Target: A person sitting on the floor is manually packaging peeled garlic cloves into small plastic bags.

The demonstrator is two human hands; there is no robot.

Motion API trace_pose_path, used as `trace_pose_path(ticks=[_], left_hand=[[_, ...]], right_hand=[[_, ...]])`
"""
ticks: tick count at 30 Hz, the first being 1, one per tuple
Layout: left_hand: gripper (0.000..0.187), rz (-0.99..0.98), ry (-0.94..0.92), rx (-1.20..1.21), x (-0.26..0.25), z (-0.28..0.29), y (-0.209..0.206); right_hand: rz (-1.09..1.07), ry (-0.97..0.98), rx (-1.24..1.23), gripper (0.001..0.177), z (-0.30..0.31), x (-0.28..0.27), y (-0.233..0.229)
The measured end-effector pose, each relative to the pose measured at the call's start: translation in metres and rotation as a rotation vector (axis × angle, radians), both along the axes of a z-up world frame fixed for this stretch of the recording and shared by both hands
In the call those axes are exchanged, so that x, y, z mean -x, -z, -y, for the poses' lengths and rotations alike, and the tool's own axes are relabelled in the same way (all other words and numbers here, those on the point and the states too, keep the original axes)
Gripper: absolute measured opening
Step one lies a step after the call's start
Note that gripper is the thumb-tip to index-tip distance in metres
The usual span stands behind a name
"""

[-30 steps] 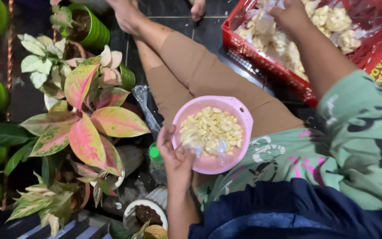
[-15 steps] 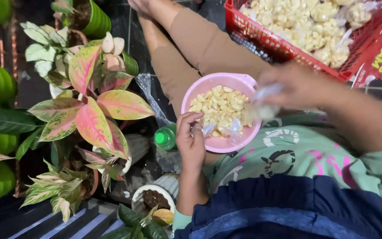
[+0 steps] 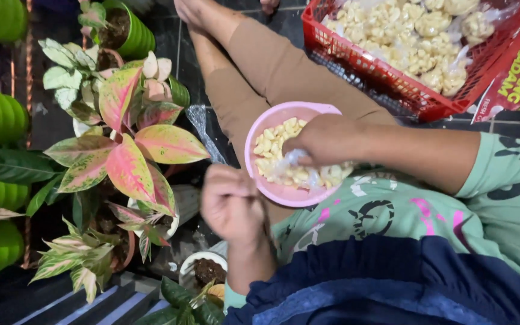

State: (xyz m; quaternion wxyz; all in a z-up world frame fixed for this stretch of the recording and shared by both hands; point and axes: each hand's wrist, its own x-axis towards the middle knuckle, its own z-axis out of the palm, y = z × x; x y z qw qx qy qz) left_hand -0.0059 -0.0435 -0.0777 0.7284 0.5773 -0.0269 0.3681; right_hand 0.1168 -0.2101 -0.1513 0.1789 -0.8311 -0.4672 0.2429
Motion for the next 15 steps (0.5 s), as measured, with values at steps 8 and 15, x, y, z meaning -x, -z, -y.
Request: trace_pose_path(ticks=[8,15], left_hand=[[0.07,-0.496,0.27,-0.626,0.002,-0.019,0.028],[0.022,-0.257,0.086,-0.383,0.003,-0.03,0.071]], right_hand=[[-0.12,0.182,-0.035,0.03,0.013,-0.005,-0.019],[0.106,0.154,0.051,0.022,0.01,0.0,0.016]])
